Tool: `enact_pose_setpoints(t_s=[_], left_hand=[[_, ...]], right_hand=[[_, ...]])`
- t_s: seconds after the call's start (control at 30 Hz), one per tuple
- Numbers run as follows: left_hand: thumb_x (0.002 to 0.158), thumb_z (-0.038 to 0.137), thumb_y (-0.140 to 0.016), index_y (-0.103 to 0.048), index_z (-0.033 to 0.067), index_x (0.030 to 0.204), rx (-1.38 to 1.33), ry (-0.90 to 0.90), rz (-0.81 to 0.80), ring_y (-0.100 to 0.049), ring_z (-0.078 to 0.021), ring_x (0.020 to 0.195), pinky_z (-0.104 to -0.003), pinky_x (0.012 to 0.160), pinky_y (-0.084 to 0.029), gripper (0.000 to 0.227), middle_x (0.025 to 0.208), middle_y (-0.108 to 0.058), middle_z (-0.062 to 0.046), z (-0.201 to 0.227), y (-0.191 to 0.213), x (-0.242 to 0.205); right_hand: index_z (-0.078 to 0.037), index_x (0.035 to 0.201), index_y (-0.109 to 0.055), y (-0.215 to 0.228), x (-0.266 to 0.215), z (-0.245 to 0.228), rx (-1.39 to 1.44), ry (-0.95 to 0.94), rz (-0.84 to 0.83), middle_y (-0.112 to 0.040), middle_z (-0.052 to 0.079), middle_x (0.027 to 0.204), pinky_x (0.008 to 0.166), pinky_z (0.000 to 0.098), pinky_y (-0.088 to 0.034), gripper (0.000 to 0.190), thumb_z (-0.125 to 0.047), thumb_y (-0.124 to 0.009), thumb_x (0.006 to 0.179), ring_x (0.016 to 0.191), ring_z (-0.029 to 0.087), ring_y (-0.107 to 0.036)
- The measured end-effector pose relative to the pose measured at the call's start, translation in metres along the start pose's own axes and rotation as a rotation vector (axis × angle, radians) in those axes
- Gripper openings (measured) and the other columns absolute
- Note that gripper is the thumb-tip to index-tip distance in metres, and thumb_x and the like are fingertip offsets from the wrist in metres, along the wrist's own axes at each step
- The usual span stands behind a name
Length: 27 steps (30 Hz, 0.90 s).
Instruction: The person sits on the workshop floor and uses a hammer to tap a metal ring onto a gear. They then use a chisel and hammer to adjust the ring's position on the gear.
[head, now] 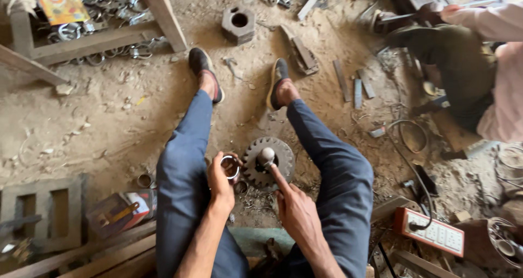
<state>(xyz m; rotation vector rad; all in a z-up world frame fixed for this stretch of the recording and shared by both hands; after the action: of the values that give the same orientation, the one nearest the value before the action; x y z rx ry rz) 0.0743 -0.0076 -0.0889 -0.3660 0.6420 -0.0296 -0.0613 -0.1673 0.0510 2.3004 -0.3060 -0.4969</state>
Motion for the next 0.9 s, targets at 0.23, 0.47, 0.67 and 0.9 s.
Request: enact_pose_setpoints(t_s=[0.23, 0.47, 0.67, 0.9], left_hand=[[0.093, 0.033, -0.047, -0.066, 0.0113, 0.118, -0.154, 0.055, -0.088, -0.062, -0.0110, 0.073, -0.026, 0.058, -0.041, 0.038, 0.095, -0.073, -0.002, 0.003, -0.008, -0.003], [0.097, 0.032, -0.049, -0.066, 0.0140, 0.125, -0.067, -0.011, -0.182, -0.057, -0.0100, 0.069, -0.025, 0.058, -0.042, 0.037, 0.092, -0.070, -0.003, 0.011, -0.023, -0.011], [0.101, 0.030, -0.056, -0.062, 0.0086, 0.122, -0.098, -0.047, -0.172, -0.057, -0.0117, 0.070, -0.026, 0.058, -0.045, 0.031, 0.094, -0.069, -0.004, 0.011, -0.017, -0.007], [0.095, 0.021, -0.071, -0.056, 0.0063, 0.132, 0.151, -0.419, -0.135, -0.061, -0.0090, 0.090, -0.024, 0.076, -0.053, 0.043, 0.106, -0.063, 0.001, 0.071, -0.030, -0.034]], right_hand=[[-0.029, 0.158, -0.035, 0.004, 0.002, -0.007, 0.016, 0.009, -0.015, -0.068, 0.023, 0.085, 0.062, 0.0533, -0.051, 0.064, -0.016, -0.052, 0.098, 0.067, 0.042, -0.067], [-0.029, 0.156, -0.039, 0.006, 0.003, -0.007, 0.018, 0.013, 0.001, -0.068, 0.024, 0.086, 0.063, 0.0546, -0.051, 0.062, -0.016, -0.053, 0.097, 0.070, 0.043, -0.068], [-0.028, 0.156, -0.039, 0.002, 0.003, -0.005, 0.006, 0.008, -0.005, -0.068, 0.024, 0.085, 0.065, 0.0549, -0.051, 0.064, -0.015, -0.055, 0.096, 0.073, 0.044, -0.068], [-0.027, 0.156, -0.039, 0.004, 0.000, -0.009, 0.021, 0.102, 0.050, -0.068, 0.024, 0.086, 0.066, 0.0545, -0.051, 0.066, -0.012, -0.056, 0.094, 0.077, 0.044, -0.068]])
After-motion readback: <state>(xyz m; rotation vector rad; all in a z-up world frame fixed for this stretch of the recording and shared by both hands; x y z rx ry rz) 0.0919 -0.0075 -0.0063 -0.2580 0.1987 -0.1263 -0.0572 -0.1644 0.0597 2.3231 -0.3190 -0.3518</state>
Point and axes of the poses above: each hand's wrist, its own x-axis towards the middle knuckle, its own y-axis out of the back of the hand, z = x × y, the point moved 8 cm from there along x, towards the middle knuckle
